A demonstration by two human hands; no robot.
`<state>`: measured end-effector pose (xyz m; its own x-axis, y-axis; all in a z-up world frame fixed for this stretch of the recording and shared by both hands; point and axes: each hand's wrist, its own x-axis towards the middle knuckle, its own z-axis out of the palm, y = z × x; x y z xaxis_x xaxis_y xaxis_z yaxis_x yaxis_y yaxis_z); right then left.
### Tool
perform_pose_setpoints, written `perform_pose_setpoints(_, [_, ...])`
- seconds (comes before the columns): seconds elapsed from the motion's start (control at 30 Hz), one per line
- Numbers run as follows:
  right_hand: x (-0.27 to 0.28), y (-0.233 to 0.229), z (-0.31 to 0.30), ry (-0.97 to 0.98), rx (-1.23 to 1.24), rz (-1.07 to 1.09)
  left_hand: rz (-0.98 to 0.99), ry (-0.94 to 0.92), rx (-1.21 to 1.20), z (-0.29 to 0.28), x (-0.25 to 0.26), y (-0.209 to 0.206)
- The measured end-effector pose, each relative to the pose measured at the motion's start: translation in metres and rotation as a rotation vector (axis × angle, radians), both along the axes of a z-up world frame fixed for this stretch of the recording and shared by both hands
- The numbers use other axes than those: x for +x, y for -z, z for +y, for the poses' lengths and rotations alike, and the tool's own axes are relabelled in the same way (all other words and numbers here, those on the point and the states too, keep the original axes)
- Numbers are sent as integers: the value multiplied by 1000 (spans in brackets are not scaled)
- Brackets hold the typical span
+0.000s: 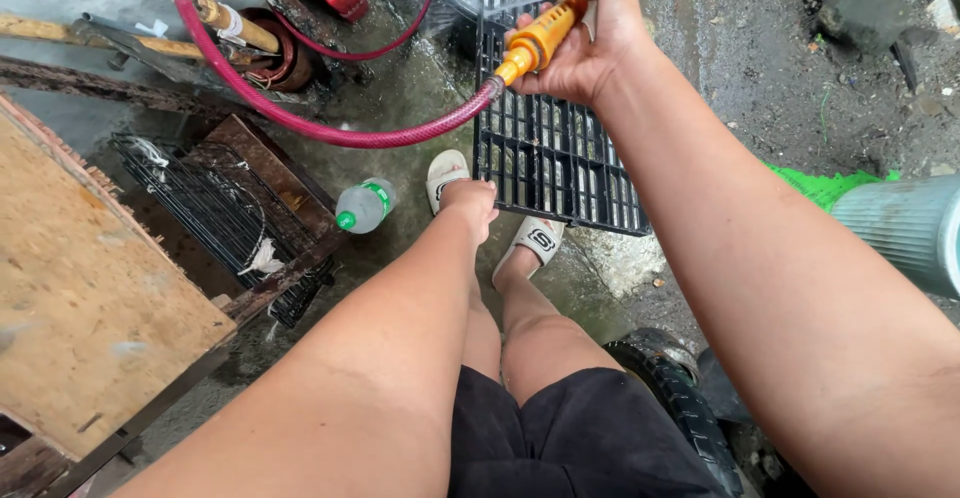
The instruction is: Washing a black plastic grate using a water hose with a spray nozzle.
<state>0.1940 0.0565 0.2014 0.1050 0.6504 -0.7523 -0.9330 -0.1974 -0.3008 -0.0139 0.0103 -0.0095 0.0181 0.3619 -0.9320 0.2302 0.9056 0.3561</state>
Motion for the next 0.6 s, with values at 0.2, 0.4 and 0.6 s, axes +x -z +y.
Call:
perform_pose_setpoints(0.2, [17, 7, 1, 3, 62, 15, -25, -15, 47, 4, -6, 51])
perform_pose_setpoints(0.4, [9, -5, 11, -22, 48, -37, -14, -2, 33, 25, -16, 20])
perform_pose_setpoints(0.6, [-19, -3, -3, -6, 22, 9, -38, -23, 34, 58, -40, 27])
